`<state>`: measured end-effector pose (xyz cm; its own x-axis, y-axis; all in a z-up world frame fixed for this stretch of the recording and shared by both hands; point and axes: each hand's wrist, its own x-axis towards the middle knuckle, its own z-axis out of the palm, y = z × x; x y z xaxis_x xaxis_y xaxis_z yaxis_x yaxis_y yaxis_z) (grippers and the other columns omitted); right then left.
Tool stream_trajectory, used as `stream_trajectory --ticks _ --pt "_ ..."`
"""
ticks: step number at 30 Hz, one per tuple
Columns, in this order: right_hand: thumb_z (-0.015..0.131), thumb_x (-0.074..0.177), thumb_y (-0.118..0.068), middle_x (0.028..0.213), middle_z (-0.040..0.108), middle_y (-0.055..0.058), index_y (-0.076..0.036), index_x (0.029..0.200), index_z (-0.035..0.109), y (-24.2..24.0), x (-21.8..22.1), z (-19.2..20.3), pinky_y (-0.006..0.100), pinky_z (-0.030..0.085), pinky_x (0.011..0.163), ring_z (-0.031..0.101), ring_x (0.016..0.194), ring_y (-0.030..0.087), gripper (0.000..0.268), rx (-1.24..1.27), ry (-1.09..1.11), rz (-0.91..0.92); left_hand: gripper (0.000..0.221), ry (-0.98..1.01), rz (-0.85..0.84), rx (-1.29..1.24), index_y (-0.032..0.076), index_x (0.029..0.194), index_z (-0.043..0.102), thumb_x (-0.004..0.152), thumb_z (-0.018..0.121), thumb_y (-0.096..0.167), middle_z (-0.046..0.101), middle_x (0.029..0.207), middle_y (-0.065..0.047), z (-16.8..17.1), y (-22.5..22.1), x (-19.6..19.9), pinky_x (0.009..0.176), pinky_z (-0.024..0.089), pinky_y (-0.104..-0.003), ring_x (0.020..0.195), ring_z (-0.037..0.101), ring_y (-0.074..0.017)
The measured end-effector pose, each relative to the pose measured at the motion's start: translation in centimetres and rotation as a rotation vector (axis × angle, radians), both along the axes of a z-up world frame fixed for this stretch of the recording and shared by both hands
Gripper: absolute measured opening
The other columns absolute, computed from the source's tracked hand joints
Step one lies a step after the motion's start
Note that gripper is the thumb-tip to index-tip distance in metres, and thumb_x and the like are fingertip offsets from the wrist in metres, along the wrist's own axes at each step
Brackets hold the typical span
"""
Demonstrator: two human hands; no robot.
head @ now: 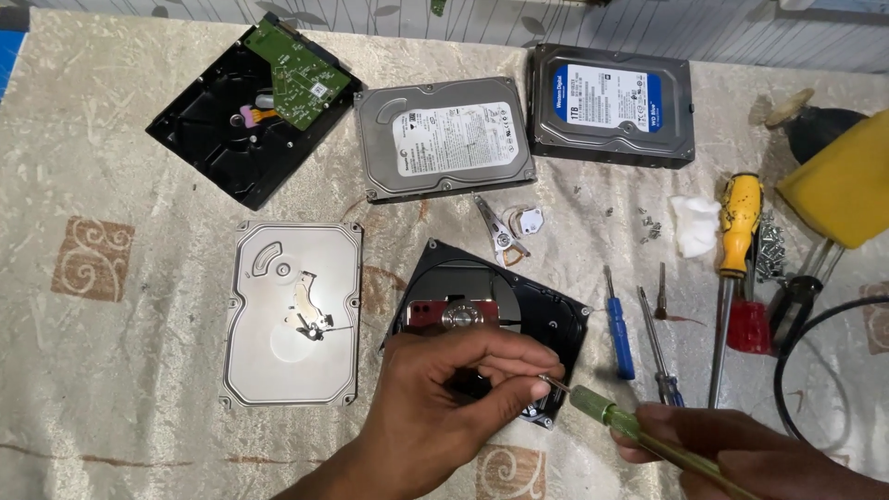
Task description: Disassembling hard disk drives to access internal components using a screwdriver and cleaning parts with a sponge.
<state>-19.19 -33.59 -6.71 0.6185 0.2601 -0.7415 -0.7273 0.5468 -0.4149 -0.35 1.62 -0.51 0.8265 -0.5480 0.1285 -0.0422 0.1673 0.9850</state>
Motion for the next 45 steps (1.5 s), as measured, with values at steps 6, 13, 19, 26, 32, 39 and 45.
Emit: stream_trajectory --ticks 6,13,19,26,32,39,45 --pt "0.082 0.107 0.009 0.147 0.067 0.046 0.021 0.146 0.063 5.4 3.5 6.9 0.058 0.041 0.102 0.056 0.135 0.053 0.046 0.273 -0.202 -0.146 0.013 -0.309 0.016 0.097 0.009 0.106 0.075 0.094 0.074 0.007 0.074 0.086 -0.002 0.2 0.4 0.4 0.067 0.056 -0.022 0.07 0.067 -0.0112" --pt "0.096 0.101 0.003 0.129 0.086 0.042 0.019 0.131 0.079 10.1 8.0 11.4 0.061 0.06 0.094 0.075 0.118 0.055 0.038 0.328 -0.065 -0.215 0.013 -0.383 0.027 0.034 0.006 0.108 0.075 0.095 0.073 0.006 0.074 0.088 -0.006 -0.1 0.3 0.5 0.068 0.053 -0.028 0.071 0.062 -0.0164" --pt "0.075 0.068 0.005 0.151 0.096 0.005 -0.008 0.114 0.093 7.4 1.7 10.6 0.047 0.072 0.106 0.093 0.137 0.028 0.051 -0.765 -0.185 0.05 0.013 -0.398 0.021 0.04 0.012 0.108 0.075 0.095 0.076 0.007 0.074 0.089 -0.005 -0.3 0.6 0.5 0.071 0.055 -0.027 0.076 0.066 -0.0167" --pt "0.067 0.082 -0.002 0.11 0.086 0.01 -0.005 0.097 0.07 18.6 7.0 13.2 0.024 0.072 0.081 0.093 0.087 0.016 0.016 -1.511 -0.663 0.062 0.011 -0.424 0.019 0.058 0.011 0.104 0.075 0.094 0.077 0.007 0.078 0.091 0.0 -0.7 0.5 0.6 0.078 0.053 -0.028 0.079 0.063 -0.0165" --pt "0.074 0.075 0.0 0.109 0.094 0.011 -0.002 0.091 0.078 18.0 7.4 12.7 0.035 0.076 0.065 0.098 0.086 0.024 0.017 -1.374 -0.312 -0.043 0.008 -0.421 0.0 0.104 0.013 0.095 0.075 0.094 0.077 0.005 0.077 0.094 0.004 -1.2 0.0 0.8 0.076 0.05 -0.028 0.083 0.059 -0.0164" --pt "0.064 0.084 0.005 0.101 0.082 0.023 0.01 0.103 0.061 18.9 9.7 13.2 0.033 0.072 0.081 0.086 0.089 0.028 0.02 -1.387 -0.503 -0.072 0.012 -0.446 -0.042 0.215 0.015 0.093 0.077 0.088 0.082 0.005 0.076 0.081 0.004 -2.0 -1.0 1.1 0.066 0.047 -0.028 0.076 0.057 -0.0143" --pt "0.071 0.086 -0.008 0.088 0.085 0.007 0.003 0.102 0.077 16.3 10.0 11.2 0.019 0.064 0.073 0.081 0.075 0.008 0.02 -1.454 -0.685 0.202 0.021 -0.418 -0.092 0.328 0.016 0.098 0.079 0.082 0.085 0.004 0.072 0.077 -0.002 -2.6 -1.9 1.3 0.059 0.05 -0.03 0.071 0.062 -0.0148"
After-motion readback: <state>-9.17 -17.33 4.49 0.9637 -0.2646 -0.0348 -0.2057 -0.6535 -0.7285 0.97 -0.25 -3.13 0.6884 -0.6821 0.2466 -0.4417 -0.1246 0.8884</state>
